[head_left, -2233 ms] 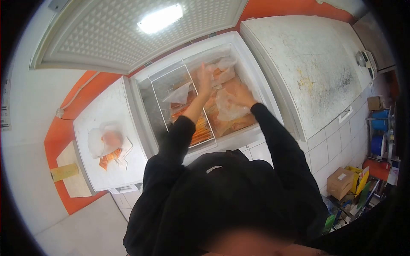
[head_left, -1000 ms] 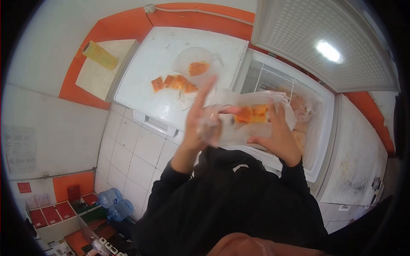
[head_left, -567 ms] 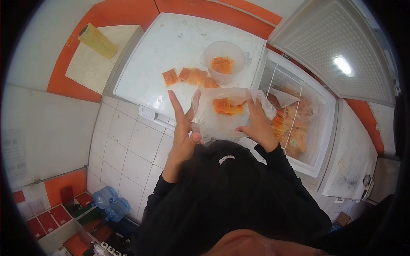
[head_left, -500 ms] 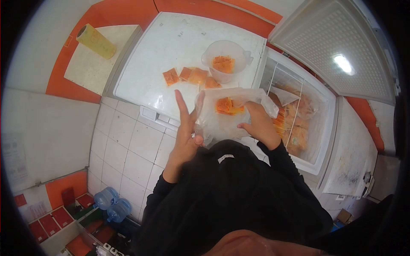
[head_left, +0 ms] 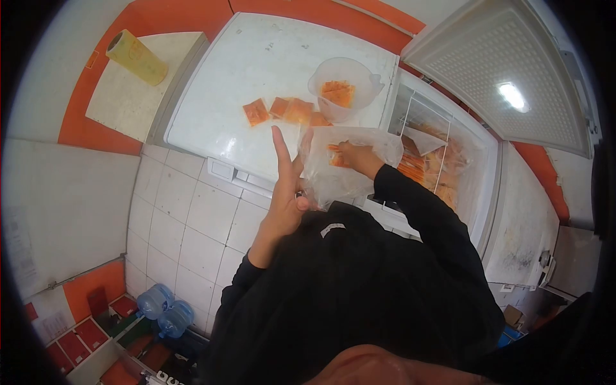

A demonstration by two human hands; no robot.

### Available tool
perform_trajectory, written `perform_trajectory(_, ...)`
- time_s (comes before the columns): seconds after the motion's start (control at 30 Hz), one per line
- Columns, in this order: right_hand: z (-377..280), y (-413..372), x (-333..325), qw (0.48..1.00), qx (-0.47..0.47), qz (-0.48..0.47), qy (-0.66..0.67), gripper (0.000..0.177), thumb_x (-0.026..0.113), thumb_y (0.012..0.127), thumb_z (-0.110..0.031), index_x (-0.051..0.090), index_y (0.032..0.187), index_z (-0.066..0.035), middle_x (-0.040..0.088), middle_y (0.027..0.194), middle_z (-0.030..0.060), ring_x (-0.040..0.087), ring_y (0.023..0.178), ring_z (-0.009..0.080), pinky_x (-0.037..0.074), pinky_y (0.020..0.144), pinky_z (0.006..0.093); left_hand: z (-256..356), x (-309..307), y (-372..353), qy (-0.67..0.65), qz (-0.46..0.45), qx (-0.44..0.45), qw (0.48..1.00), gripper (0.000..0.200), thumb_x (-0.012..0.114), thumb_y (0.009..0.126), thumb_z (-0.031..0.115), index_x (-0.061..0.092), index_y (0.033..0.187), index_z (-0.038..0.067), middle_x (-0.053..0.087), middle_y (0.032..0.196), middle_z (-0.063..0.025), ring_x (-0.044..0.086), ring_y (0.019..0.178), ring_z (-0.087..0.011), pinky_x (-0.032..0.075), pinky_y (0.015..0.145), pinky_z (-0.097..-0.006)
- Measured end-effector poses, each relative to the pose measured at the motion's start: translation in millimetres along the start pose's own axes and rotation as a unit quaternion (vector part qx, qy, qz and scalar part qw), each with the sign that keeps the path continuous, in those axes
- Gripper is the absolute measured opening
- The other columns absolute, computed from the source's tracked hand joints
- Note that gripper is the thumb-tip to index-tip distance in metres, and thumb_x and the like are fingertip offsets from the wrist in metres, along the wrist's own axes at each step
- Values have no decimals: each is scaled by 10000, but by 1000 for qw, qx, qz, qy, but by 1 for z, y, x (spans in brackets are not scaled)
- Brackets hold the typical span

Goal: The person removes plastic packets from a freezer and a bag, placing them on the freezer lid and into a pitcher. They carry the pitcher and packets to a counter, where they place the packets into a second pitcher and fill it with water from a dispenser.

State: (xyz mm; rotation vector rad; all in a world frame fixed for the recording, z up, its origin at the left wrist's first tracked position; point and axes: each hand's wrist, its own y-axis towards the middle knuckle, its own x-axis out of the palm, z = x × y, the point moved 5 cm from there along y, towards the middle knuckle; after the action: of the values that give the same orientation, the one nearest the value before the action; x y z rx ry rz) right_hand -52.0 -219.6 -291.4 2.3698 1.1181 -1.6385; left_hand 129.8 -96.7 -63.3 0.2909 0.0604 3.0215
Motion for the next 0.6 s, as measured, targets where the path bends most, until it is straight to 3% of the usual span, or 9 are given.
perform_trajectory(0.1,-2,-13,-25,995,52,-20,85,408,680,866,-302,619,1206,-85,656,1190,166,648,1035,331,500,866,385,-3,-7,3,-10,15,13,1000,1377,490,669,910,-322,1467,135,203,1583,-237,622,1059,-237,511,623,-217)
perform_trajectory(0.17,-11,-23,-44,983,75,-62,157,480,673,866,-322,582,1293,-122,650,1208,161,654,1033,320,500,875,386,-14,-11,7,-7,25,31,999,1378,484,666,914,-320,1467,133,200,1581,-242,611,1090,-241,507,602,-210)
perform_trajectory(0.27,-36,-38,-62,972,-127,-41,194,537,680,846,-334,561,1334,-145,668,1154,169,658,1023,324,502,881,392,-8,-8,10,-14,17,16,1000,1385,483,661,918,-320,1467,129,193,1581,-247,580,1157,-253,503,601,-204)
perform_trajectory(0.37,-12,-32,-54,999,-15,-29,25,493,677,840,-317,602,1308,-180,653,1210,155,640,1079,302,495,887,394,-6,0,12,-18,6,-1,1000,1406,489,643,927,-321,1466,126,194,1584,-240,561,1190,-255,495,597,-197)
perform_trajectory(0.47,-5,-38,-37,992,68,-102,3,437,664,843,-270,629,1260,-147,649,1185,182,626,1076,347,489,904,399,-7,5,12,-20,-7,-26,999,1430,501,617,934,-321,1467,129,191,1588,-228,562,1187,-257,494,600,-200)
perform_trajectory(0.57,-2,-42,-13,997,-12,-75,27,395,646,872,-232,626,1242,-95,653,1188,164,625,1079,311,474,931,383,-18,6,11,-28,13,-16,999,1442,519,606,929,-321,1468,135,181,1593,-221,575,1168,-255,493,589,-199)
perform_trajectory(0.6,-1,-41,-8,988,-6,-13,155,382,643,881,-229,626,1231,-79,652,1184,153,620,1072,290,471,935,373,-21,6,11,-31,18,-15,999,1444,525,605,926,-321,1468,136,177,1595,-220,580,1161,-255,494,586,-199)
